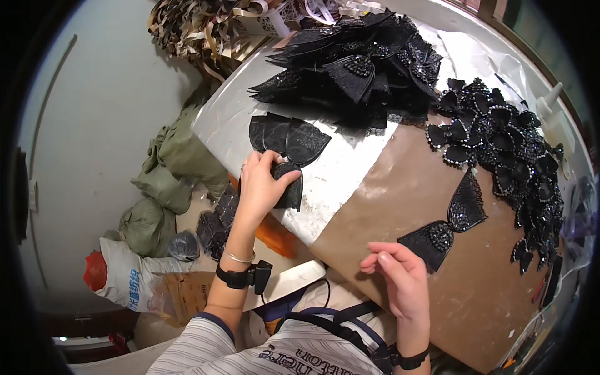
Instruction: The person uses a hot glue gun to attach small black lace pieces to a larger black fabric base. They then pick up and inspect the assembled pieces, placing them into a plastic bag.
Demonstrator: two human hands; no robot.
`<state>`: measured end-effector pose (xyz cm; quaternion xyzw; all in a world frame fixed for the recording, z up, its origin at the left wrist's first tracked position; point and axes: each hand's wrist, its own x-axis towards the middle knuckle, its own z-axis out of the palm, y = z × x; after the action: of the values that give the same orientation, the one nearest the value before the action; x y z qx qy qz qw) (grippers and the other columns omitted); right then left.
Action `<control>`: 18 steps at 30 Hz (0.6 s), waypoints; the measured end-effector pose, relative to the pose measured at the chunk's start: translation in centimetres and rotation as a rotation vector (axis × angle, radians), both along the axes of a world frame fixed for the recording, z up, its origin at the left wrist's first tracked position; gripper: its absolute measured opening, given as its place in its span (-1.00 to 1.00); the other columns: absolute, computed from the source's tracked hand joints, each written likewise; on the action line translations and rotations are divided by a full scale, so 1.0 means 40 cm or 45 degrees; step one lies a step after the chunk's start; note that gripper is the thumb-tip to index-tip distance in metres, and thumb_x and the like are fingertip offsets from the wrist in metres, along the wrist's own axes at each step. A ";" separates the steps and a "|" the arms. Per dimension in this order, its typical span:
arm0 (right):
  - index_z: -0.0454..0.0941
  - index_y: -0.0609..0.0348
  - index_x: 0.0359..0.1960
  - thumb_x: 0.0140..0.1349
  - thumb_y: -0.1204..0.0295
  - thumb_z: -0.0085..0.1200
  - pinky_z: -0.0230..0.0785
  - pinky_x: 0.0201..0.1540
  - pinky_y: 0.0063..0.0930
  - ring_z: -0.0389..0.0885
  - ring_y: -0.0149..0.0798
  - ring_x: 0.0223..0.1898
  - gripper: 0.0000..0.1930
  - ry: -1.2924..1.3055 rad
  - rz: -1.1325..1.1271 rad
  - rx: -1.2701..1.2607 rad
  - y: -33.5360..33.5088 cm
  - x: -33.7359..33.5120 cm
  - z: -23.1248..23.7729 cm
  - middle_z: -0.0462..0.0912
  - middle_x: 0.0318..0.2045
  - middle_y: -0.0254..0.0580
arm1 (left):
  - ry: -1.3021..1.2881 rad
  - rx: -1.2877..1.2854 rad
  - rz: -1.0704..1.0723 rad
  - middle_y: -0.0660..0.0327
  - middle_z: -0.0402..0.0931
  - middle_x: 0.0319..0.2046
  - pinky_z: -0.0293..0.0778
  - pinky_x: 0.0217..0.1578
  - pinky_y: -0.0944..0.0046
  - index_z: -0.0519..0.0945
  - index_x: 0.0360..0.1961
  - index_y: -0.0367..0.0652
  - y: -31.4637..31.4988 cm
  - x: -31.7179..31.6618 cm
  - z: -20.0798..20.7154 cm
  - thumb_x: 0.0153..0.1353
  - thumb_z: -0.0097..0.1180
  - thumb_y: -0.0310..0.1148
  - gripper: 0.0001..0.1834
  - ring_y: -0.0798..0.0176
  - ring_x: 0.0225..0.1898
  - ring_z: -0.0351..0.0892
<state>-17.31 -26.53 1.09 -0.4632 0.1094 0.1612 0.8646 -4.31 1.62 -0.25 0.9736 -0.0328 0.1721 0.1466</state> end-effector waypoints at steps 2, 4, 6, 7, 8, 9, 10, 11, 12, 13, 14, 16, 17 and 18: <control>0.53 0.40 -0.03 0.34 0.49 -0.02 0.45 -0.07 -0.46 0.61 -0.34 -0.24 -0.74 0.018 0.059 0.037 0.031 0.010 -0.002 0.66 -0.27 -0.07 | -0.084 0.040 -0.040 0.06 0.54 -0.33 0.44 -0.23 0.23 0.50 -0.34 -0.24 -0.006 0.007 0.024 -0.06 0.41 -0.35 -0.66 0.17 -0.26 0.56; 0.51 0.40 0.00 0.33 0.49 0.00 0.44 -0.03 -0.45 0.60 -0.33 -0.19 -0.72 0.042 0.042 0.071 0.057 0.025 -0.010 0.65 -0.20 -0.06 | 0.298 -0.471 -0.026 0.17 0.52 -0.39 0.42 -0.25 0.31 0.48 -0.34 -0.22 -0.038 -0.016 0.078 -0.08 0.41 -0.43 -0.67 0.28 -0.30 0.53; 0.46 0.41 0.09 0.32 0.51 0.02 0.40 0.07 -0.42 0.57 -0.32 -0.08 -0.67 0.067 0.028 0.118 0.088 0.043 -0.010 0.61 -0.07 -0.08 | 0.402 -0.916 -0.201 0.34 0.47 -0.46 0.38 -0.30 0.45 0.46 -0.29 -0.21 -0.065 -0.056 0.064 -0.09 0.38 -0.55 -0.64 0.47 -0.36 0.45; 0.44 0.39 0.10 0.31 0.51 0.03 0.38 0.11 -0.41 0.55 -0.33 -0.04 -0.66 0.053 -0.049 0.135 0.115 0.062 0.010 0.60 -0.05 -0.11 | 0.543 -1.010 -0.249 0.37 0.46 -0.46 0.38 -0.31 0.48 0.43 -0.17 -0.23 -0.097 -0.085 0.100 -0.07 0.37 -0.60 -0.56 0.51 -0.38 0.44; 0.42 0.39 0.10 0.30 0.48 0.05 0.36 0.12 -0.42 0.54 -0.30 0.00 -0.63 -0.023 -0.067 0.218 0.128 0.070 0.004 0.58 -0.01 -0.08 | 0.631 -1.109 -0.324 0.37 0.45 -0.47 0.37 -0.32 0.50 0.41 -0.11 -0.23 -0.117 -0.115 0.107 -0.06 0.36 -0.62 -0.52 0.53 -0.38 0.43; 0.41 0.39 0.11 0.28 0.46 0.07 0.34 0.13 -0.42 0.52 -0.27 0.04 -0.61 -0.100 -0.084 0.299 0.133 0.075 -0.004 0.56 0.02 -0.05 | 0.719 -1.209 -0.398 0.38 0.43 -0.48 0.37 -0.32 0.52 0.39 -0.05 -0.22 -0.135 -0.141 0.107 -0.05 0.36 -0.64 -0.47 0.54 -0.38 0.42; 0.43 0.37 0.09 0.27 0.46 0.10 0.36 0.11 -0.43 0.53 -0.29 0.03 -0.62 -0.100 -0.081 0.299 0.131 0.082 0.000 0.57 0.00 -0.08 | 0.749 -1.250 -0.445 0.40 0.40 -0.50 0.37 -0.33 0.53 0.37 -0.01 -0.21 -0.152 -0.160 0.106 -0.05 0.36 -0.65 -0.43 0.55 -0.42 0.40; 0.45 0.34 0.07 0.25 0.46 0.13 0.37 0.08 -0.44 0.54 -0.31 0.01 -0.63 -0.098 -0.077 0.298 0.128 0.085 0.008 0.58 -0.02 -0.11 | 0.741 -1.325 -0.486 0.39 0.39 -0.52 0.37 -0.33 0.52 0.34 0.00 -0.20 -0.172 -0.178 0.105 -0.04 0.35 -0.66 -0.42 0.54 -0.44 0.39; 0.48 0.32 0.04 0.23 0.48 0.17 0.40 0.02 -0.47 0.56 -0.34 -0.06 -0.65 -0.140 -0.209 0.216 0.134 0.087 0.023 0.61 -0.07 -0.18 | 0.788 -1.376 -0.454 0.39 0.39 -0.52 0.37 -0.34 0.52 0.32 0.01 -0.19 -0.191 -0.196 0.110 -0.03 0.34 -0.66 -0.41 0.54 -0.45 0.39; 0.51 0.31 -0.03 0.22 0.52 0.18 0.41 -0.05 -0.50 0.56 -0.38 -0.12 -0.71 -0.137 -0.283 0.196 0.138 0.085 0.024 0.61 -0.13 -0.22 | 0.822 -1.419 -0.421 0.38 0.39 -0.53 0.37 -0.34 0.52 0.31 0.01 -0.18 -0.206 -0.207 0.117 -0.02 0.33 -0.67 -0.41 0.54 -0.46 0.39; 0.53 0.30 -0.11 0.21 0.55 0.18 0.41 -0.11 -0.53 0.56 -0.42 -0.19 -0.77 -0.134 -0.356 0.175 0.139 0.083 0.024 0.61 -0.19 -0.27 | 0.778 -1.399 -0.401 0.37 0.39 -0.54 0.35 -0.36 0.52 0.28 0.01 -0.17 -0.219 -0.215 0.116 -0.01 0.30 -0.68 -0.41 0.53 -0.47 0.39; 0.57 0.29 -0.19 0.20 0.58 0.19 0.41 -0.20 -0.57 0.55 -0.46 -0.28 -0.85 -0.160 -0.470 0.121 0.134 0.077 0.022 0.62 -0.26 -0.32 | 0.786 -1.438 -0.434 0.37 0.39 -0.54 0.34 -0.38 0.52 0.28 0.01 -0.17 -0.237 -0.221 0.110 -0.01 0.30 -0.68 -0.41 0.53 -0.47 0.39; 0.57 0.28 -0.21 0.20 0.58 0.19 0.41 -0.23 -0.58 0.54 -0.47 -0.30 -0.86 -0.190 -0.509 0.088 0.131 0.073 0.019 0.62 -0.28 -0.34 | 0.789 -1.456 -0.448 0.37 0.39 -0.54 0.33 -0.39 0.52 0.28 0.01 -0.18 -0.245 -0.223 0.107 -0.01 0.30 -0.68 -0.41 0.54 -0.47 0.38; 0.57 0.28 -0.23 0.20 0.57 0.19 0.40 -0.25 -0.60 0.54 -0.48 -0.33 -0.87 -0.219 -0.547 0.055 0.127 0.069 0.016 0.61 -0.30 -0.35 | 0.794 -1.464 -0.459 0.37 0.38 -0.55 0.32 -0.41 0.52 0.28 0.00 -0.18 -0.255 -0.224 0.103 0.00 0.30 -0.67 -0.42 0.54 -0.48 0.37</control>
<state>-14.55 -21.44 1.74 -0.4229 0.1278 -0.0644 0.8948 -13.28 -8.60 3.86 0.7242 -0.0539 -0.1539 0.6700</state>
